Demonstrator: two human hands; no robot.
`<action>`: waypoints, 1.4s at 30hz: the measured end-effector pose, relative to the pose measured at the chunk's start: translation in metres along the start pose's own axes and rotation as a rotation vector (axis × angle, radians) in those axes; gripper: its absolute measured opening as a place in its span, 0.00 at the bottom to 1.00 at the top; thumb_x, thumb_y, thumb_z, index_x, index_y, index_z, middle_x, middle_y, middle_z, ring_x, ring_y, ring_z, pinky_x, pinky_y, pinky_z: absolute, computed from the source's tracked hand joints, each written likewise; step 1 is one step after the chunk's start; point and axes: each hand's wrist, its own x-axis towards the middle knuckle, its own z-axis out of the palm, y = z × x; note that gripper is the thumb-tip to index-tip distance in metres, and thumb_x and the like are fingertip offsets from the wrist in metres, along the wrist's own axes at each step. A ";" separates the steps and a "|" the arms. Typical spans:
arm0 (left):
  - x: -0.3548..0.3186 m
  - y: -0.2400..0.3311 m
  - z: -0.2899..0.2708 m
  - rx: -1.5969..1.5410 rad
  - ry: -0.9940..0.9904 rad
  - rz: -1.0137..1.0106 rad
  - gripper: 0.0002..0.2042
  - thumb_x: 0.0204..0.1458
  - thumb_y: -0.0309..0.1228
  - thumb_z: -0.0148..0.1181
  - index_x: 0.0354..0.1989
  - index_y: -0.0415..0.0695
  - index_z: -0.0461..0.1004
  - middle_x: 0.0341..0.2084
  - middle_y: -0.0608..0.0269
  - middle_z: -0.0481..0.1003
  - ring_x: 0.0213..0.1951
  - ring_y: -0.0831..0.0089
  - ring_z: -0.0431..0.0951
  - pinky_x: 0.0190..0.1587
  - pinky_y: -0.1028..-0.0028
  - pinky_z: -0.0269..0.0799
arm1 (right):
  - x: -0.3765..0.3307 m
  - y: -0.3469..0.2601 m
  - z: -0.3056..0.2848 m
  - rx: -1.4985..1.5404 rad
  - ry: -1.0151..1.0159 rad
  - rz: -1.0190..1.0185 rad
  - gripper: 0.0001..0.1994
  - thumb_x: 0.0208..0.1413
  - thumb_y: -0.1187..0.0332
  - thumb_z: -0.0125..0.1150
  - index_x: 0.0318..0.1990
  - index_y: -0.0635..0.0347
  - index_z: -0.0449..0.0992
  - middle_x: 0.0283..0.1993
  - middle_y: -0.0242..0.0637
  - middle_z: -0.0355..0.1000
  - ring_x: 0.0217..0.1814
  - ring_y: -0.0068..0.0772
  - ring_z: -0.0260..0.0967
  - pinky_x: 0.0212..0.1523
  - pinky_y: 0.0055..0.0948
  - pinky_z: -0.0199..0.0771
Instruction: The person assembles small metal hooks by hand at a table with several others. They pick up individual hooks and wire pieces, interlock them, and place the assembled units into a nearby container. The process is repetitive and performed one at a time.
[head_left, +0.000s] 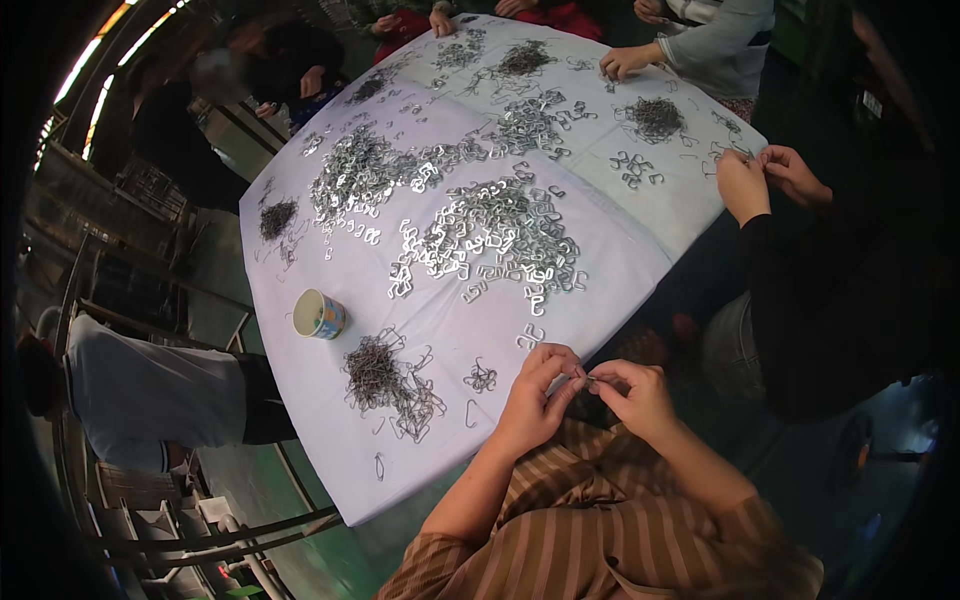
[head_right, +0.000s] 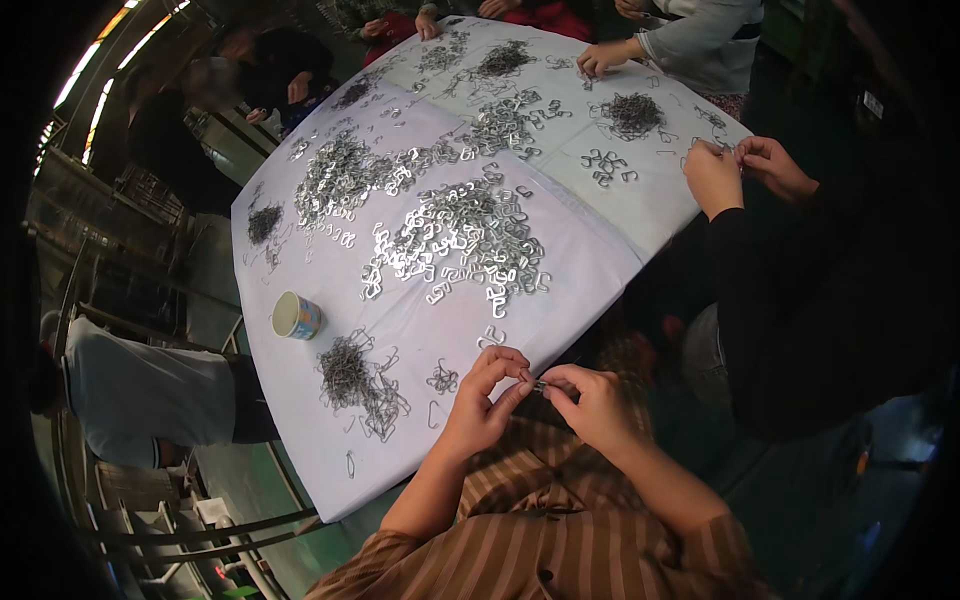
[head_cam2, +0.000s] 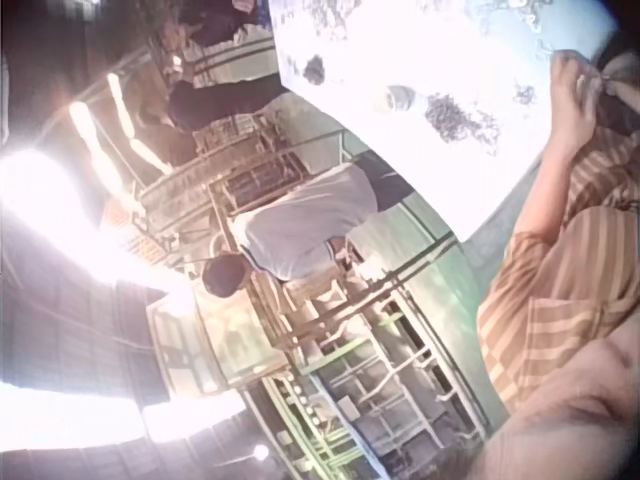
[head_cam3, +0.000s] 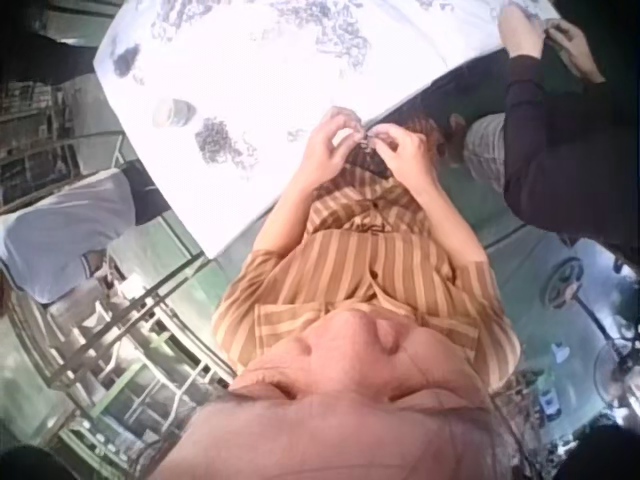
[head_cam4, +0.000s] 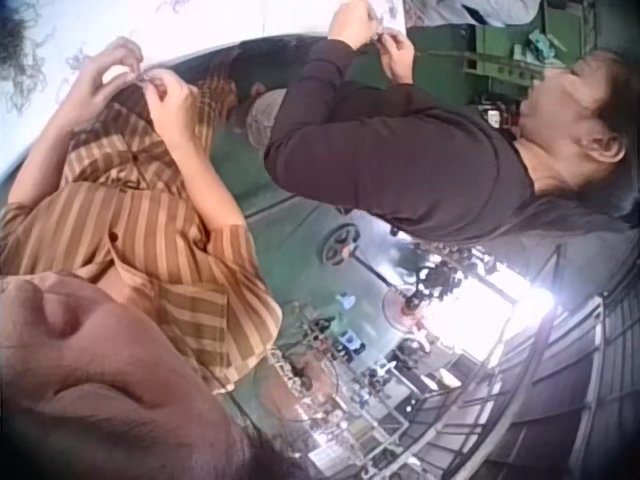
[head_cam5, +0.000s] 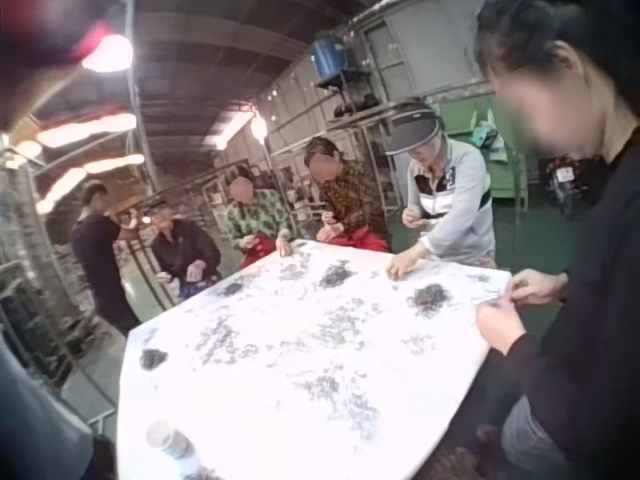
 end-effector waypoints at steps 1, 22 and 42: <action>0.000 -0.001 0.001 -0.003 -0.004 0.001 0.05 0.51 0.18 0.59 0.34 0.39 0.70 0.38 0.59 0.71 0.43 0.66 0.71 0.49 0.71 0.66 | 0.000 -0.002 0.000 -0.001 -0.003 -0.004 0.07 0.50 0.78 0.63 0.37 0.66 0.78 0.31 0.42 0.79 0.32 0.31 0.79 0.35 0.27 0.77; -0.010 -0.003 0.021 0.199 0.167 0.089 0.08 0.50 0.16 0.56 0.37 0.41 0.70 0.34 0.57 0.76 0.38 0.57 0.75 0.44 0.66 0.67 | 0.017 0.015 -0.018 0.081 -0.124 -0.121 0.05 0.48 0.74 0.68 0.33 0.65 0.80 0.28 0.38 0.79 0.29 0.23 0.77 0.31 0.23 0.75; -0.010 0.000 0.026 0.226 0.137 0.127 0.08 0.50 0.13 0.54 0.36 0.40 0.69 0.34 0.56 0.78 0.39 0.59 0.76 0.45 0.69 0.68 | 0.133 0.079 -0.004 -0.643 0.221 -0.434 0.04 0.52 0.73 0.59 0.31 0.64 0.77 0.28 0.40 0.71 0.32 0.42 0.72 0.34 0.38 0.73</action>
